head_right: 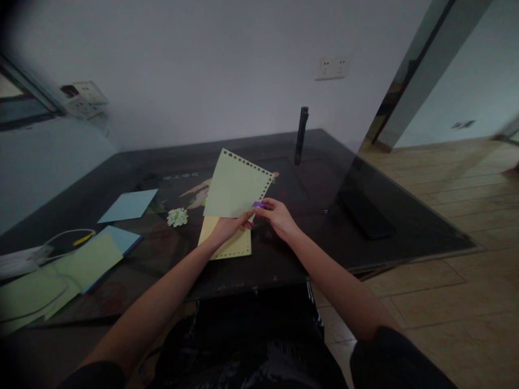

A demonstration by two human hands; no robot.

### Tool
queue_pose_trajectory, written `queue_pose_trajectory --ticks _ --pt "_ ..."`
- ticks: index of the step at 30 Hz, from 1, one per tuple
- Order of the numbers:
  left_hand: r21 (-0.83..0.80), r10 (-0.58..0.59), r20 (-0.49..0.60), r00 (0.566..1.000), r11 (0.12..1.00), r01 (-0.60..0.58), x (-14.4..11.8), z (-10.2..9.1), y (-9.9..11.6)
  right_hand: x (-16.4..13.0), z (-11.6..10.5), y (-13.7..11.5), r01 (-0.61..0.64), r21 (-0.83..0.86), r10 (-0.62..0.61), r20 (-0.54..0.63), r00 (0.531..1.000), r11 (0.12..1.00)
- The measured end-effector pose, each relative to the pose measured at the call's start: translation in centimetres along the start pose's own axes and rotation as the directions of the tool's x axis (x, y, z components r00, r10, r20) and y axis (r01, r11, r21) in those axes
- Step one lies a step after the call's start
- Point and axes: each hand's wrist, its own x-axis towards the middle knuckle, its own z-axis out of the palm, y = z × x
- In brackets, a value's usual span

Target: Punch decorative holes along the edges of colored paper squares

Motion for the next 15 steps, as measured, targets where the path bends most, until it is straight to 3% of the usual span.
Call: queue_pose_trajectory --ticks 15 --pt "-0.012 0.008 -0.005 1.000 1.000 -0.008 0.06 0.07 -0.37 -0.03 -0.03 0.03 0.004 -0.023 -0.004 0.004 1.000 1.000"
